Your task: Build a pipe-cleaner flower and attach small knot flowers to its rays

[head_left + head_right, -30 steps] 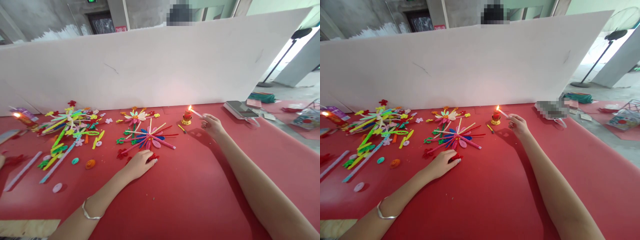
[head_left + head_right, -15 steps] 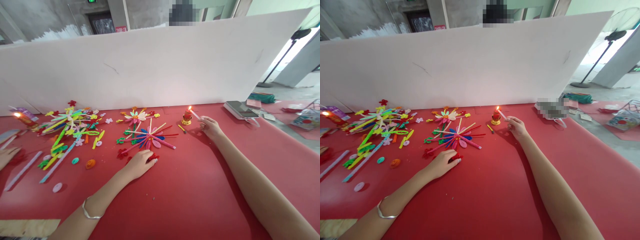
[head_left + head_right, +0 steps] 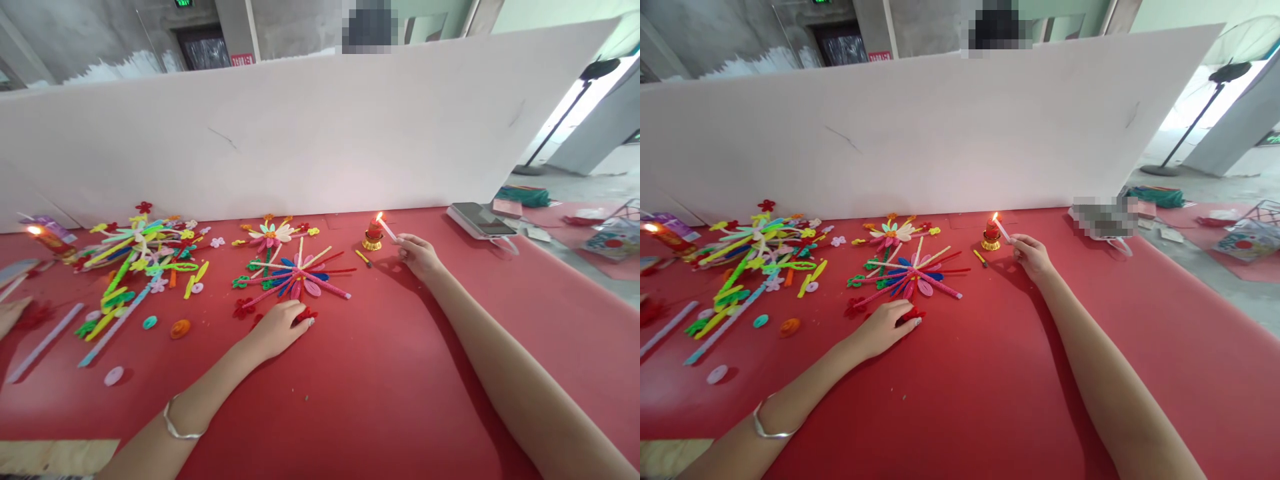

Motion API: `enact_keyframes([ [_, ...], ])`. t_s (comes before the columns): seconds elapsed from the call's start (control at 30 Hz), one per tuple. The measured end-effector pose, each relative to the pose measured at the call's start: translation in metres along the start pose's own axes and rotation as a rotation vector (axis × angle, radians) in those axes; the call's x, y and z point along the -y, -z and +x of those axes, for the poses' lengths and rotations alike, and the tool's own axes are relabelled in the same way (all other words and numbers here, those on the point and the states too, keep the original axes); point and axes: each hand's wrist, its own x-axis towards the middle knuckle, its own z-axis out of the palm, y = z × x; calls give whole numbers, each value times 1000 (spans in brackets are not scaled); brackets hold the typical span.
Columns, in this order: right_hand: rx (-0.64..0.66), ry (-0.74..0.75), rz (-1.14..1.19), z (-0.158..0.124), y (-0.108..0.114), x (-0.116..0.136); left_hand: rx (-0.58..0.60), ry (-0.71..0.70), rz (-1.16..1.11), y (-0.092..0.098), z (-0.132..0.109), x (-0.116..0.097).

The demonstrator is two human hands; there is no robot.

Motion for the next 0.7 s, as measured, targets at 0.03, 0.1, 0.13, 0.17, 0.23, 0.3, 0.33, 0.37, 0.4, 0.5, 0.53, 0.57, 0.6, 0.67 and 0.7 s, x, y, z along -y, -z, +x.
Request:
enact_keyframes([
  [0.03, 2, 7, -9, 0, 1, 0, 1, 0, 0, 0, 0, 0],
  [0.1, 9, 18, -21, 1, 2, -2, 2, -1, 3, 0, 0, -1],
  [0.13, 12, 19, -23, 2, 3, -2, 1, -2, 2, 1, 0, -1],
  [0.17, 13, 20, -24, 2, 3, -3, 1, -3, 1, 1, 0, -2],
  [0.23, 16, 24, -30, 1, 3, -3, 0, -3, -2, 1, 0, -2],
  [0.3, 14, 34, -43, 0, 2, -1, -3, -1, -1, 1, 0, -2],
  [0.33, 13, 38, -49, -1, 1, 0, -5, -1, 1, 1, 0, -1],
  [0.37, 12, 38, -49, -2, 0, 1, -6, -2, 0, 0, 0, -1],
  [0.4, 10, 34, -47, -3, -1, 2, -6, -3, -2, 0, 0, -1],
  [0.5, 2, 19, -26, -4, -3, 3, -4, -6, -9, 0, 0, 0],
  [0.53, 0, 17, -19, -4, -3, 3, -2, -5, -8, 0, 0, 0],
  [0.57, 0, 17, -16, -3, -3, 3, 1, -3, -6, 0, 0, -1],
  [0.6, 0, 19, -15, -3, -3, 2, 2, 0, -1, 1, 0, -1],
  [0.67, 4, 22, -13, -2, -1, 1, 1, 3, 2, 1, 0, -2],
  [0.7, 4, 23, -10, -1, 0, 1, -2, 2, 0, 1, 0, -2],
])
